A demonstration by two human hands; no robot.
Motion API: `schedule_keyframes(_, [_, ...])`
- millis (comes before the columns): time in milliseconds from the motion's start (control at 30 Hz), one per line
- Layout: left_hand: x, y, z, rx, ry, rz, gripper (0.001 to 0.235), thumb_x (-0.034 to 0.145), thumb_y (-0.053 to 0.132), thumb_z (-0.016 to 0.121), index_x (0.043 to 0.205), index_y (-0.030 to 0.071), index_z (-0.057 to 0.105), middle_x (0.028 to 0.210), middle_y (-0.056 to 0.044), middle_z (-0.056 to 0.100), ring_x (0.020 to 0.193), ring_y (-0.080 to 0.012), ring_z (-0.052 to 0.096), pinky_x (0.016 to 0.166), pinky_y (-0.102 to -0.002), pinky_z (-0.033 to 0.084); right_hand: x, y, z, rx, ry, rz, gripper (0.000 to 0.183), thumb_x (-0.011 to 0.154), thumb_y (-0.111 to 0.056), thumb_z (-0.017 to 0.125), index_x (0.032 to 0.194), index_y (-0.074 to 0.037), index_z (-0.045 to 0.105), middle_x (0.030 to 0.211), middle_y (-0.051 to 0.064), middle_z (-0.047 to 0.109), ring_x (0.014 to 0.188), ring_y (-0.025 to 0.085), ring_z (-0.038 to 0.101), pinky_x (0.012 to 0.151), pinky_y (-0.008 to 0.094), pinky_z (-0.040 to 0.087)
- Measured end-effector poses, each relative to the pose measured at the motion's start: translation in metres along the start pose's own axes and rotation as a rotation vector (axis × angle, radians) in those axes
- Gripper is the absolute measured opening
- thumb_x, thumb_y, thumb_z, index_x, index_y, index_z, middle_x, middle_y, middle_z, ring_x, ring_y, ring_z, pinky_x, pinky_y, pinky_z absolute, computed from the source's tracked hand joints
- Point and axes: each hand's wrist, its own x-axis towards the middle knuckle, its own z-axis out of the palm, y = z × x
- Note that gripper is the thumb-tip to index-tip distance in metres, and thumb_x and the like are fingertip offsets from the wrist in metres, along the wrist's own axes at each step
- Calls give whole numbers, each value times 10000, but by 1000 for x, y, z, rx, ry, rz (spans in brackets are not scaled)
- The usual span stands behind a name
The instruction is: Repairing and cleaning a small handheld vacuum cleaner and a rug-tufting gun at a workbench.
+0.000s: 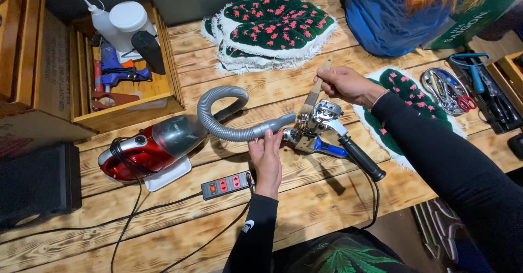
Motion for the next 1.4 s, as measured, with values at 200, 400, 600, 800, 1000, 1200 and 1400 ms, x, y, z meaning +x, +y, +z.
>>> schedule_keyframes(200, [5,-7,-3,40,8,15,272,1051,118,577,1277,55,439,1212,-109,623,1167,-197,624,1085,-443,523,8,-8,15,-21,-27,9,331,1092,-359,469,1018,-84,639,642,-34,475,558,80,383,527,233,333])
schedule_keyframes(400, [7,-4,1,56,21,26,290,1043,115,572,1298,71,439,1202,-104,617,1138,-194,625,1041,-429,543,30,1,8,-159,-87,-17,343,1090,-366,483,998,-67,624,647,-42,481,542,70,345,484,237,288])
schedule_keyframes(600, [8,0,8,86,14,59,299,1041,121,575,1303,46,453,1213,-103,622,1129,-196,632,1002,-406,569,26,10,11,-141,-69,20,357,1085,-372,489,986,-60,631,638,-39,480,539,74,348,484,240,293])
schedule_keyframes(800, [13,2,7,170,19,53,314,1061,158,576,1313,13,457,1168,-147,645,1074,-213,654,967,-389,573,22,45,-3,8,33,40,335,1093,-345,499,991,-53,626,635,-25,493,540,89,378,505,253,323])
schedule_keyframes(1000, [20,11,16,229,2,33,413,1048,185,586,1403,44,428,1185,-132,637,1125,-176,640,997,-348,572,3,38,4,170,144,8,297,1090,-356,485,985,-102,599,597,-26,445,538,95,388,504,255,332])
schedule_keyframes(1200, [34,19,38,305,-13,38,466,1015,200,640,1390,52,405,1266,-144,607,1149,-195,629,927,-389,584,4,57,-5,51,192,-94,335,1102,-354,476,967,-72,597,623,-21,474,563,102,404,525,257,345])
schedule_keyframes(1400, [46,30,58,331,-51,48,465,985,193,673,1329,41,399,1272,-150,594,1132,-211,672,898,-386,649,1,67,0,166,186,-38,305,1090,-347,479,987,-88,603,629,-20,470,559,97,402,518,265,341])
